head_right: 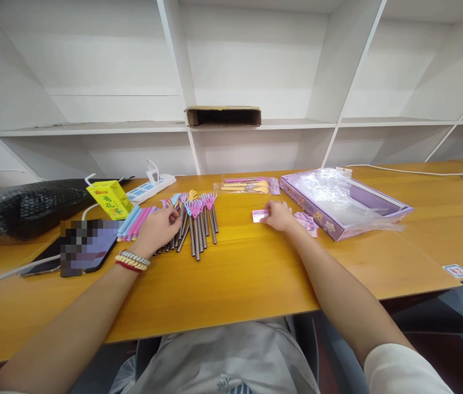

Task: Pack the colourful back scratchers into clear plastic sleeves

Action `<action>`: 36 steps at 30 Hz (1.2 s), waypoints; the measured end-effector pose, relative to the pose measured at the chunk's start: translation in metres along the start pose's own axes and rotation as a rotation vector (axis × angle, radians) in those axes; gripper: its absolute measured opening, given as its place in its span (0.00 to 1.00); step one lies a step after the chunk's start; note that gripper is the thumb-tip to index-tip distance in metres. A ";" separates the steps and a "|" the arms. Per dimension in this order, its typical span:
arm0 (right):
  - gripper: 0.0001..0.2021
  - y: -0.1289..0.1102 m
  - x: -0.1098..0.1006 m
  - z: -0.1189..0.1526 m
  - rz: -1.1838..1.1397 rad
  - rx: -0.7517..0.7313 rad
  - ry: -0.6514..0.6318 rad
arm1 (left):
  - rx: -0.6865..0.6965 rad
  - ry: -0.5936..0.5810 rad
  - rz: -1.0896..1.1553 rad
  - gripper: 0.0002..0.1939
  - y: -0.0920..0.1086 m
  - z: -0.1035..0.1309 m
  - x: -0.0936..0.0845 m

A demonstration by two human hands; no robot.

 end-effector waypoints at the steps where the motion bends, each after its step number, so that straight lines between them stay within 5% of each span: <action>1: 0.17 -0.001 0.001 0.000 -0.007 -0.010 -0.002 | 0.005 -0.008 -0.001 0.06 0.001 0.000 0.001; 9: 0.15 -0.006 0.000 -0.001 -0.074 -0.117 0.054 | 0.013 -0.039 -0.015 0.06 0.000 0.001 0.006; 15: 0.13 -0.015 0.004 0.001 -0.145 -0.221 0.047 | -0.034 -0.020 -0.099 0.16 0.005 0.004 0.009; 25: 0.10 -0.025 0.003 0.006 -0.107 -0.242 0.002 | -0.002 -0.071 -0.135 0.15 0.011 0.006 0.016; 31: 0.13 -0.021 0.009 0.005 -0.085 -0.234 -0.033 | -0.030 0.014 -0.151 0.16 0.004 0.001 0.000; 36: 0.15 -0.011 0.010 -0.001 -0.017 -0.159 -0.039 | -0.106 0.112 -0.332 0.15 -0.023 -0.005 -0.025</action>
Point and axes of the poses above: each hand's wrist, its own z-axis away from the middle knuckle, its own x-axis out of the palm, y = z × x, the point moved 7 cm from there along -z, towards the middle knuckle, and after that the axes turned 1 degree about y, right-handed, at the moved point
